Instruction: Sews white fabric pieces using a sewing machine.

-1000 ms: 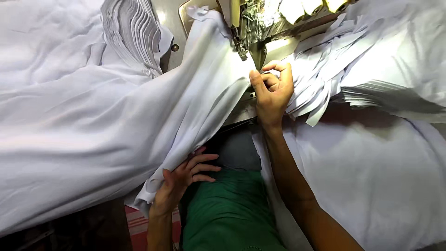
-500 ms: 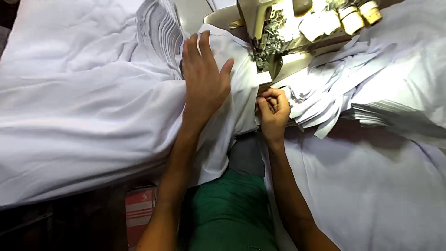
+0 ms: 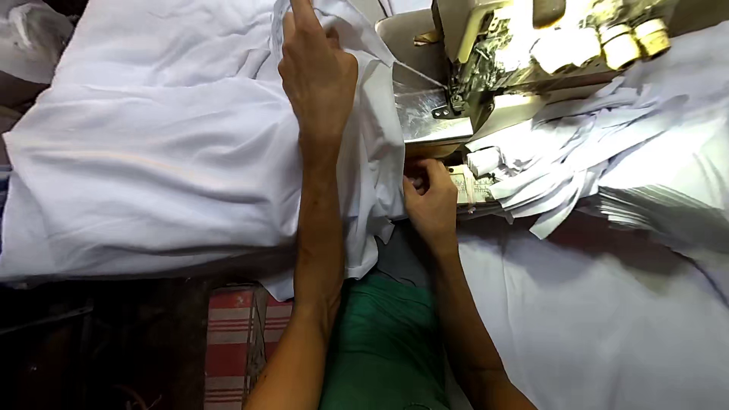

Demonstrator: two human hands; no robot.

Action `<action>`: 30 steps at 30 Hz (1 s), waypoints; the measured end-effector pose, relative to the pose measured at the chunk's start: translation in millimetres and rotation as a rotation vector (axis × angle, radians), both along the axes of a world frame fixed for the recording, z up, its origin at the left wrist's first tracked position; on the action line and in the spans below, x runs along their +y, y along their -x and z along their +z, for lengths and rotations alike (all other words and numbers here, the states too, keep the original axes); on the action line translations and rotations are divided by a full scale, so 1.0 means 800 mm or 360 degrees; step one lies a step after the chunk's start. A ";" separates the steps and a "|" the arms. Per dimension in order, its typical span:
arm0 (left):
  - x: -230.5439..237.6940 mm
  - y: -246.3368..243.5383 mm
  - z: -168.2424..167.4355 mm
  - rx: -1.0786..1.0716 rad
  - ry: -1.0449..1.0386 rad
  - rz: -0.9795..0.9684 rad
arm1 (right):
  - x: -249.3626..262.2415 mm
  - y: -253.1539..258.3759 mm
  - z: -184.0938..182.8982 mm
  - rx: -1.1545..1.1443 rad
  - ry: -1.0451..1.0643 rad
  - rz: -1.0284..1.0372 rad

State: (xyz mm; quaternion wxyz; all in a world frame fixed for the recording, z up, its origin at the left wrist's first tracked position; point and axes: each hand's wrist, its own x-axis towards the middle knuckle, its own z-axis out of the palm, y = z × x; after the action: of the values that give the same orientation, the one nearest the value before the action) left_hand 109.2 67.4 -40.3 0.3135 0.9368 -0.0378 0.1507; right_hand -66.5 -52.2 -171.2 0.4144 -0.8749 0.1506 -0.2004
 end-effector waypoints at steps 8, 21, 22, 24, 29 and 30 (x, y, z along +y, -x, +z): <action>0.080 0.040 0.023 -0.0098 -0.0030 0.0121 | 0.046 -0.008 -0.009 0.0208 0.0652 0.0096; 0.189 0.036 -0.035 0.0141 0.0516 -0.0416 | -0.033 0.054 0.052 0.0719 0.0245 0.0576; 0.190 0.035 -0.038 0.0121 0.0540 -0.0428 | -0.047 0.062 0.059 0.0677 0.0018 0.0642; 0.189 0.036 -0.042 0.0061 0.0556 -0.0451 | -0.060 0.070 0.077 0.0529 -0.0788 0.0794; 0.190 0.041 -0.048 -0.0036 0.0589 -0.0526 | -0.019 0.035 0.110 0.0241 -0.1901 0.0745; 0.190 0.041 -0.049 -0.0034 0.0603 -0.0534 | -0.009 0.022 0.110 0.0216 -0.1941 0.0717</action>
State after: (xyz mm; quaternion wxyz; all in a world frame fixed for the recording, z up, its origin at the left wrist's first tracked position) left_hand 76.7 219.4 -79.2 0.5036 0.8403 -0.1671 0.1110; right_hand -84.0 -59.7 -82.8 0.8578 -0.5037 0.0760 0.0685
